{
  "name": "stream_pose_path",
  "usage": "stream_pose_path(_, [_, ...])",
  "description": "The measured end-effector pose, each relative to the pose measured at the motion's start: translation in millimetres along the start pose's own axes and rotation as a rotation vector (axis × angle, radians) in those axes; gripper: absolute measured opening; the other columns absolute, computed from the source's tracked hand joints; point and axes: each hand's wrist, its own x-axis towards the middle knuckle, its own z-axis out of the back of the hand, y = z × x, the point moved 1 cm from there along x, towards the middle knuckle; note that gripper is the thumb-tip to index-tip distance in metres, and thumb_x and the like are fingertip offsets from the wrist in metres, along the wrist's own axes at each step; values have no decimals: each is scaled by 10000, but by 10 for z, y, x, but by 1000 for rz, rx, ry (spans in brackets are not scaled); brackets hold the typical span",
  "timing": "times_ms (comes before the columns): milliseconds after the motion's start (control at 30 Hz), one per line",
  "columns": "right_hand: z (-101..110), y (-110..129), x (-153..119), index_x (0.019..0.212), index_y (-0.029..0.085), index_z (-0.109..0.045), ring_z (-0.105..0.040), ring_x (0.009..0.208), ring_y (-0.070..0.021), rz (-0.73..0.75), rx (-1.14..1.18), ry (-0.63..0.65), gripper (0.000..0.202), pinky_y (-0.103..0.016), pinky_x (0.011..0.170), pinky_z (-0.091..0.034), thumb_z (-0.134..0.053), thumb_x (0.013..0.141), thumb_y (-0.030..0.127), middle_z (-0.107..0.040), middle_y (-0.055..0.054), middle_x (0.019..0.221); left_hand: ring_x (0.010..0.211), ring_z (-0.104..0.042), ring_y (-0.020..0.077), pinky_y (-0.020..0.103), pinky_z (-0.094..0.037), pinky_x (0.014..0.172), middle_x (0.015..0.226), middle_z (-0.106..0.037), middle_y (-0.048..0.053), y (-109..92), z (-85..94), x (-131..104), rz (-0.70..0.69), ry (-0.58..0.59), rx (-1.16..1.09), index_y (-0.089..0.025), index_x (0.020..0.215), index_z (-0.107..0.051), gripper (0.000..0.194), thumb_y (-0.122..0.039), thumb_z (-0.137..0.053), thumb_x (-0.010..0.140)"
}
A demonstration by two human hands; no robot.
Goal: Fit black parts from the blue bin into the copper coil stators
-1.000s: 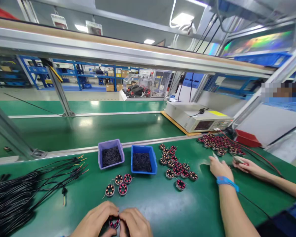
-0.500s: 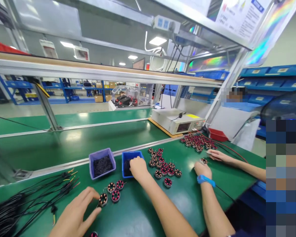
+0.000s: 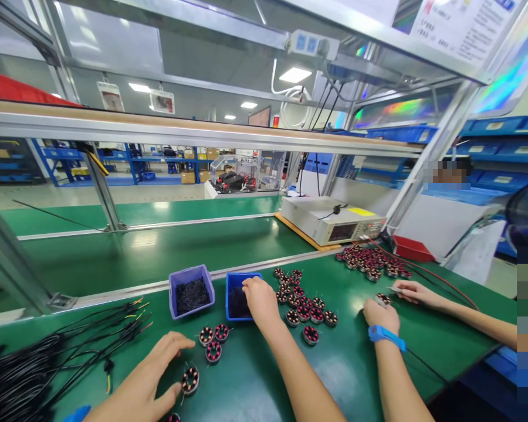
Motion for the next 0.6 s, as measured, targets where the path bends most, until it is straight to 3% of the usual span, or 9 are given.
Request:
stream_pose_path(67, [36,-21,2,1103,157,-689,-700,987,-213,-6,60,-37,122,-418,913,-546,-630,998,176,-720,-55,1104,1225,-559,219,383,-410,1108,1294,-618,26,-59,85,0,-145,69,8,-298,1257,-571,631,34,-491,726])
stream_pose_path(133, [96,-12,-27,1082,151,-711,-713,945,-232,-9,122,-73,134,-391,876,-540,-627,977,155,-742,-76,1040,1152,-598,209,365,-425,1076,1224,-657,-2,-64,79,32,-190,131,58,-318,1196,-610,590,50,-511,745])
stream_pose_path(267, [171,134,-335,1013,197,-750,-722,769,-206,63,271,-100,128,-285,733,-534,-653,930,192,-762,-40,847,981,-639,261,332,-507,864,1040,-662,31,64,-136,120,55,125,179,-235,1005,-660,342,-152,-813,711])
stream_pose_path(367, [14,303,-757,892,264,-767,-688,609,-144,217,397,3,133,-198,584,-497,-751,813,159,-733,54,703,898,-624,255,308,-495,773,962,-632,27,151,-292,145,178,101,209,-205,938,-652,362,-255,-883,663])
stream_pose_path(467, [-241,431,-1113,879,264,-761,-643,546,-137,350,476,128,264,-193,529,-436,-743,712,60,-702,65,654,901,-608,244,292,-470,768,955,-624,23,163,-336,125,164,64,165,-205,943,-646,367,-303,-879,678])
stream_pose_path(600, [-406,504,-1254,788,248,-722,-674,662,-161,370,562,141,200,-213,606,-455,-596,836,100,-709,12,750,867,-596,215,267,-439,741,936,-624,1,138,-307,89,131,25,95,-222,914,-637,315,-283,-856,696])
